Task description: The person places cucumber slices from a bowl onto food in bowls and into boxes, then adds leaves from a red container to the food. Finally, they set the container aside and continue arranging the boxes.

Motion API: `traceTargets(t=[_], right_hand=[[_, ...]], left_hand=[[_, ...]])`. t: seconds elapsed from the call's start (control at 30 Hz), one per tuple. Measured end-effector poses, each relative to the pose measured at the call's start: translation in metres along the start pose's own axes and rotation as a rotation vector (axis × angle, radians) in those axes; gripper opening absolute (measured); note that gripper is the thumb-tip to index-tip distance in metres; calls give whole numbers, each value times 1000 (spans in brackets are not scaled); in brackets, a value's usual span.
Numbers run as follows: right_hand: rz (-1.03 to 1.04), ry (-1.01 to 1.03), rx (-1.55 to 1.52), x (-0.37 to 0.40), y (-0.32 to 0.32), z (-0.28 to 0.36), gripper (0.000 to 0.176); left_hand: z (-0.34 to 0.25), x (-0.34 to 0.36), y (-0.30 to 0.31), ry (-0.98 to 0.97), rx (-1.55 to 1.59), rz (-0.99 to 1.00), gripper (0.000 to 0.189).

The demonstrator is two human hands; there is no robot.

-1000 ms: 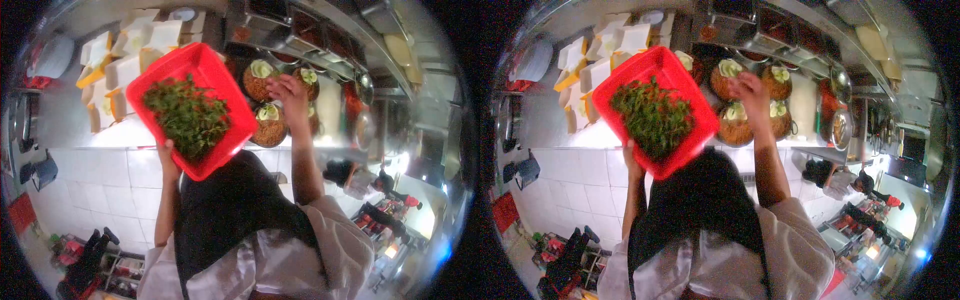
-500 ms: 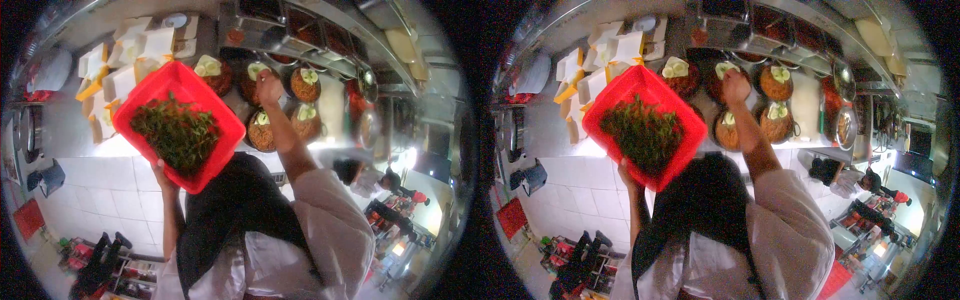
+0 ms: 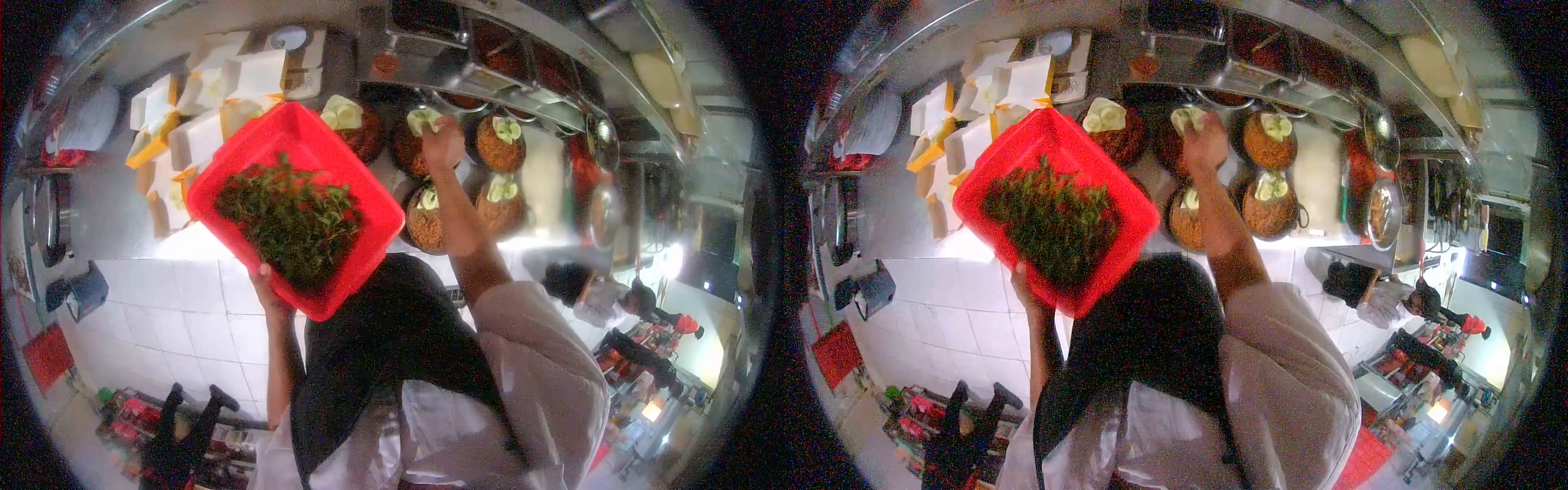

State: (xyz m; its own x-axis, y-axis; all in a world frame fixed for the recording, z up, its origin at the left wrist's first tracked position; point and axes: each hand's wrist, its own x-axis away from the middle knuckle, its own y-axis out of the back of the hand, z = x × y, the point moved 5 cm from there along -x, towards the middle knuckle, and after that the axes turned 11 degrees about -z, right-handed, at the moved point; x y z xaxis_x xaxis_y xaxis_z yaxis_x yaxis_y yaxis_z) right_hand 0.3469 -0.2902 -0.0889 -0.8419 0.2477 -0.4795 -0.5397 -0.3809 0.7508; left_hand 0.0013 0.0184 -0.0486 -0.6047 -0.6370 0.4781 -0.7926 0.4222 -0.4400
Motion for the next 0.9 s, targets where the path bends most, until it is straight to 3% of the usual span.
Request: traceTargets(t=[0.07, 0.13, 0.17, 0.2, 0.33, 0.37, 0.4, 0.43, 0.53, 0.6, 0.63, 0.7, 0.73, 0.77, 0.9], right_hand=[[-31, -105, -98, 3, 6, -5, 26], [-26, -117, -519, 6, 17, -6, 36], [107, -301, -692, 6, 59, 25, 28], [67, -124, -666, 4, 87, 47, 22], [561, 99, -733, 50, 187, 166, 26], [567, 374, -684, 65, 199, 193, 27], [562, 646, -622, 81, 207, 214, 29], [561, 640, -618, 97, 201, 218, 29], [393, 888, -190, 131, 175, 216, 24], [626, 849, -170, 133, 163, 208, 19], [630, 861, -179, 129, 167, 209, 19], [756, 675, -297, 112, 180, 204, 15], [669, 643, -529, 100, 190, 206, 13], [671, 652, -528, 96, 192, 206, 13], [717, 381, -710, 79, 195, 197, 16]], left_hand=[[6, -3, 5, -45, -44, -37, 84], [5, -4, 6, -25, -82, -49, 81], [6, -5, 5, -38, -78, -73, 81], [8, -4, 2, -67, -61, -90, 82], [8, -9, -1, -185, -185, 1, 84], [6, -11, -3, -187, -188, -5, 84], [7, -12, -8, -146, -170, 50, 96], [9, -9, -14, -102, -151, 109, 109], [10, -1, -20, -122, -188, 105, 101], [12, -2, -12, -139, -209, 48, 98], [9, -1, -16, -149, -209, 93, 96], [6, 5, -18, -156, -203, 122, 94], [5, 5, -20, -149, -197, 137, 94], [7, 2, -20, -147, -190, 143, 94], [16, -5, -9, -167, -195, 143, 92]])
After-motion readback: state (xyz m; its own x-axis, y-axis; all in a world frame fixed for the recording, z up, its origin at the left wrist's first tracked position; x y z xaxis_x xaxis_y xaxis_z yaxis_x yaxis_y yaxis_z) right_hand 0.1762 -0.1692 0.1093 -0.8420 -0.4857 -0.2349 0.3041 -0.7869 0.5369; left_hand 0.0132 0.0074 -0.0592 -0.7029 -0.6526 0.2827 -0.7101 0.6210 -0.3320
